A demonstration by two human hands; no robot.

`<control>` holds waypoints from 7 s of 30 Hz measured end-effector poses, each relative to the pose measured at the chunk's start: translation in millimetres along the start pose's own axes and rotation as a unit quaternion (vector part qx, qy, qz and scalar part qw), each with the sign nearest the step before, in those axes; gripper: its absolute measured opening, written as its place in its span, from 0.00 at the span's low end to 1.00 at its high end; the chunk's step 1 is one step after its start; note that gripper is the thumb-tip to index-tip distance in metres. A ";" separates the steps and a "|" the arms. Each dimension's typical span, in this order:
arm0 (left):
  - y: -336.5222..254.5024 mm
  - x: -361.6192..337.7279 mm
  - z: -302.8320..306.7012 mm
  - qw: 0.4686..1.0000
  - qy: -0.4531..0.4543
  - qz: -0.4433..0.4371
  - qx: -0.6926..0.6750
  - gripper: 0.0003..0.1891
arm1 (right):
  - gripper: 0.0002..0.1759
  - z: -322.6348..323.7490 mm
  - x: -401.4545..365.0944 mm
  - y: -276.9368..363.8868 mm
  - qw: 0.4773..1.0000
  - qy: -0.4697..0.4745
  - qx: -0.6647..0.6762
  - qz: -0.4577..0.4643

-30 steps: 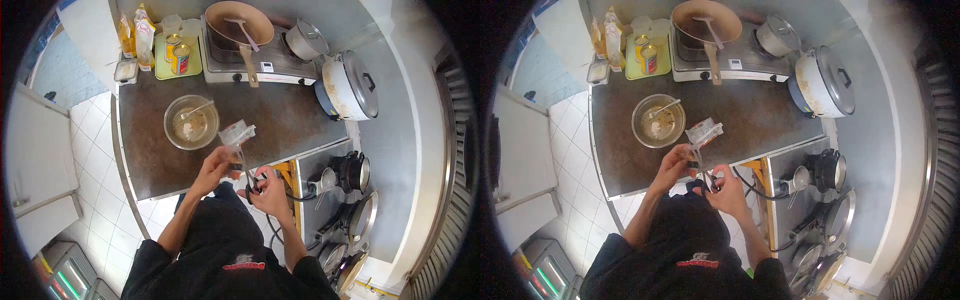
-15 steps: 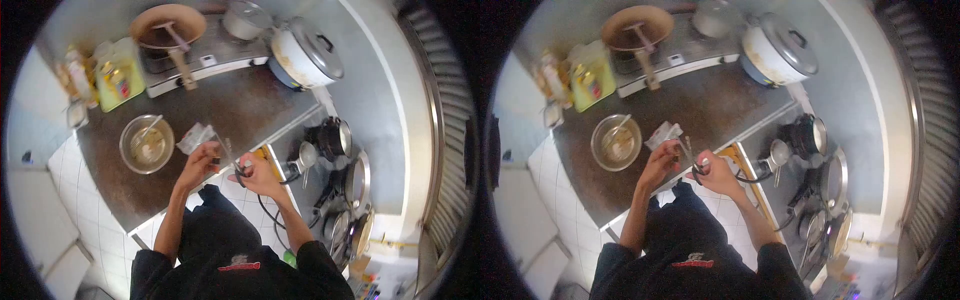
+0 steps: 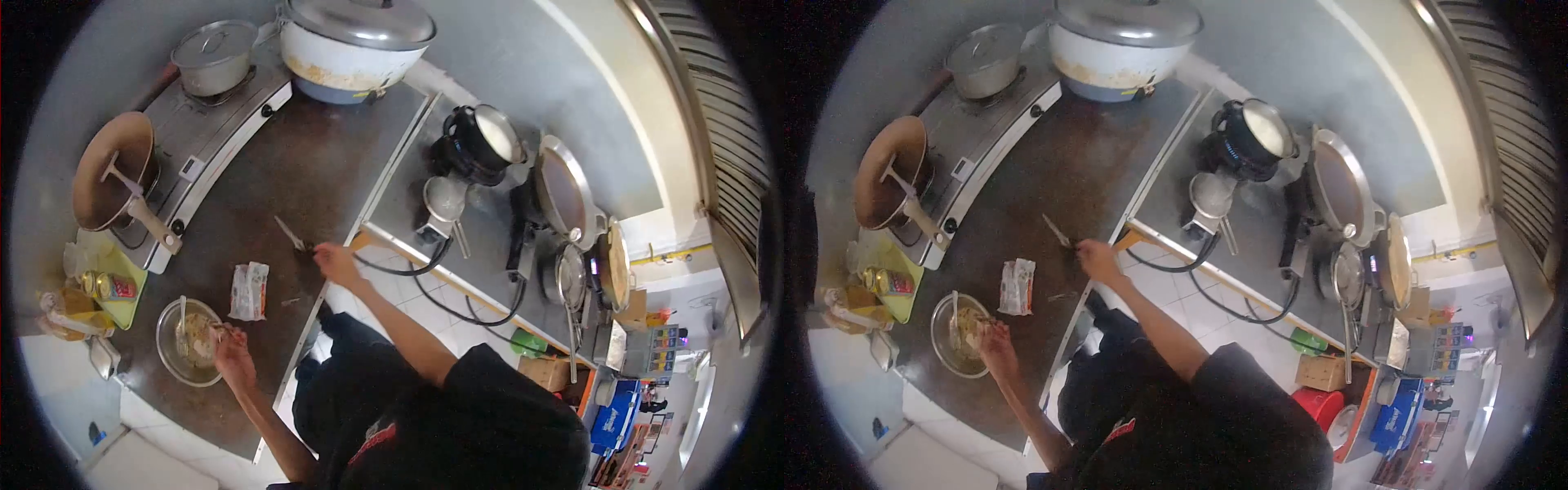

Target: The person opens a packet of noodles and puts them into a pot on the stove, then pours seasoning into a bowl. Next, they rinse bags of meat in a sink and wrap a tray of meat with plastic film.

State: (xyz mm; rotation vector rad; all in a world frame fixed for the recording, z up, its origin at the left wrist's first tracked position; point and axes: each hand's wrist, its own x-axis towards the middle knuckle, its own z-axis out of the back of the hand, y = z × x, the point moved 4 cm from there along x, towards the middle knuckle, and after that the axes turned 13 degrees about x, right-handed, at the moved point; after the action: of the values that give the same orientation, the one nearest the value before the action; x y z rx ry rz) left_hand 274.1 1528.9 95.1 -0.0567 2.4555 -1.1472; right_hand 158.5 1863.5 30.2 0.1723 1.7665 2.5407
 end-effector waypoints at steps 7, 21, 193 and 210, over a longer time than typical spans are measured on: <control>-31.8 -9.7 95.3 0.937 -0.247 -0.067 0.237 0.20 | 0.37 192.4 -70.9 -118.4 0.765 -0.525 0.319 -0.191; -47.6 3.0 106.7 0.840 -0.263 -0.105 0.463 0.19 | 0.21 203.2 -48.5 -156.5 0.693 -0.251 0.672 -0.072; -489.9 -176.9 660.0 0.607 -0.497 -0.348 0.514 0.36 | 0.15 -860.8 -428.3 519.4 0.828 0.521 0.113 0.175; -901.8 134.5 1231.9 0.515 -0.754 -0.229 0.338 0.19 | 0.11 -1509.3 -259.6 692.9 0.778 0.620 0.092 0.047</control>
State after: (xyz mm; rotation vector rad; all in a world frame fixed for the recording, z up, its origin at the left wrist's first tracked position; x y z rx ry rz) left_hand 512.0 16.9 16.0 -1.0117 0.3357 -1.2187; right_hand 262.1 189.4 141.9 -1.8512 2.2439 2.6308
